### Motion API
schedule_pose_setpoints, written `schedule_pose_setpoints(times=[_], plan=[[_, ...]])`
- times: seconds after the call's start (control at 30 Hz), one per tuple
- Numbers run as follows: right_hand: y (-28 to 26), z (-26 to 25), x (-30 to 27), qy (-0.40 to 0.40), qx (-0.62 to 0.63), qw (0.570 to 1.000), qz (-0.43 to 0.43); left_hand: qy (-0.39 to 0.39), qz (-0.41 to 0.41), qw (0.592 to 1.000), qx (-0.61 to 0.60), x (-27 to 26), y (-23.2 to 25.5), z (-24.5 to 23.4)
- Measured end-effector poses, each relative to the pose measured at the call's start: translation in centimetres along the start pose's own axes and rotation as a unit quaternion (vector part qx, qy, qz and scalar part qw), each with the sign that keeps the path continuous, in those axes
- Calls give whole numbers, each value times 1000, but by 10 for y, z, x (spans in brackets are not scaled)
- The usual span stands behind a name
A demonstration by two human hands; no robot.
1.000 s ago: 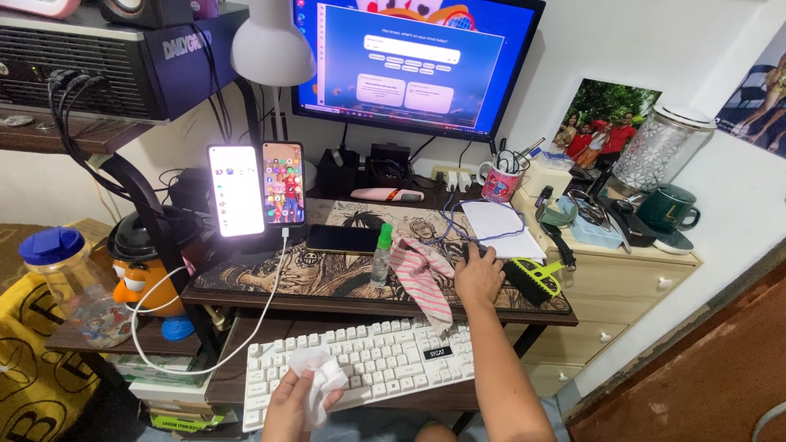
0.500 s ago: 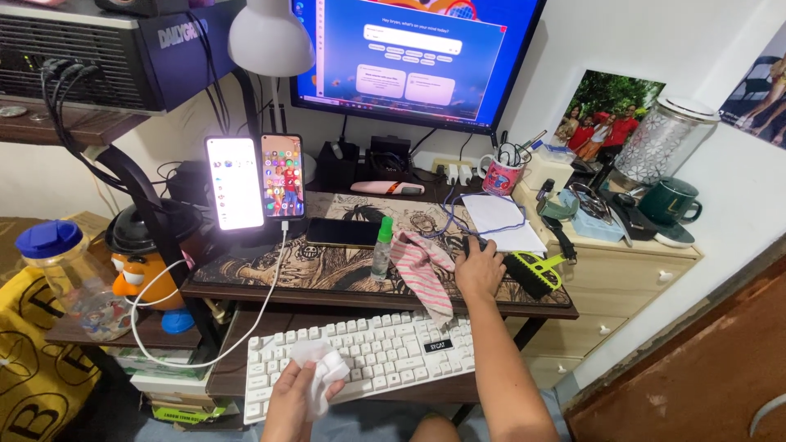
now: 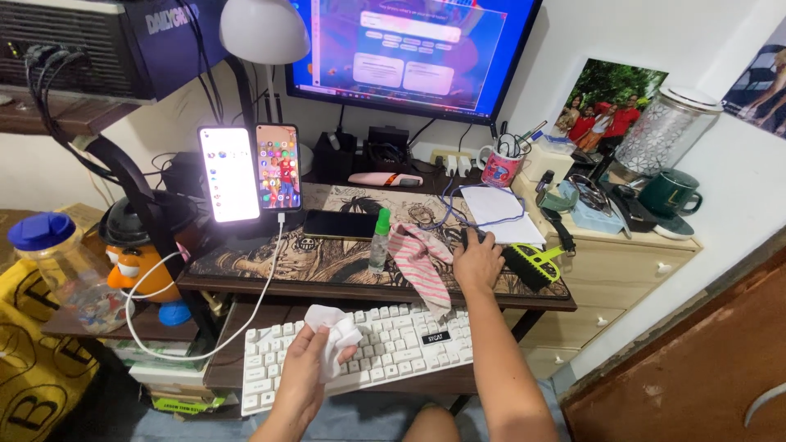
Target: Cleaning a white computer keyboard using a wipe.
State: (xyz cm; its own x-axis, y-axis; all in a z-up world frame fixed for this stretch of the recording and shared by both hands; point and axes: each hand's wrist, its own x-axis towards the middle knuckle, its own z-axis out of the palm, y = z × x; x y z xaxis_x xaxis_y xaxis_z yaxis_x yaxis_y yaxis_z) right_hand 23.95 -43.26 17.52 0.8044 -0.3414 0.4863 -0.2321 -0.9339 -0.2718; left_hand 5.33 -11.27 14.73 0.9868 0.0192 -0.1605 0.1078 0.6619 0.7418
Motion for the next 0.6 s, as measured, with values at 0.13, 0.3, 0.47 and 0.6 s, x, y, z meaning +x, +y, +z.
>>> schedule_pose_setpoints(times=[0.13,0.3,0.47,0.6], plan=[[6,3,-1,-13,-2,999,-29,6,-3,1000,13,5,-19,-21],[11,15,5,14,-25,999,-34,-20,17,999,-21,-5,-8,-18],[10,15,1,19,-13,999,-44,-14,22,999,-27,-5,-7,-27],[10,16,1,29,-13,998,-50,-21,31,999,-30,-3,-7,-32]])
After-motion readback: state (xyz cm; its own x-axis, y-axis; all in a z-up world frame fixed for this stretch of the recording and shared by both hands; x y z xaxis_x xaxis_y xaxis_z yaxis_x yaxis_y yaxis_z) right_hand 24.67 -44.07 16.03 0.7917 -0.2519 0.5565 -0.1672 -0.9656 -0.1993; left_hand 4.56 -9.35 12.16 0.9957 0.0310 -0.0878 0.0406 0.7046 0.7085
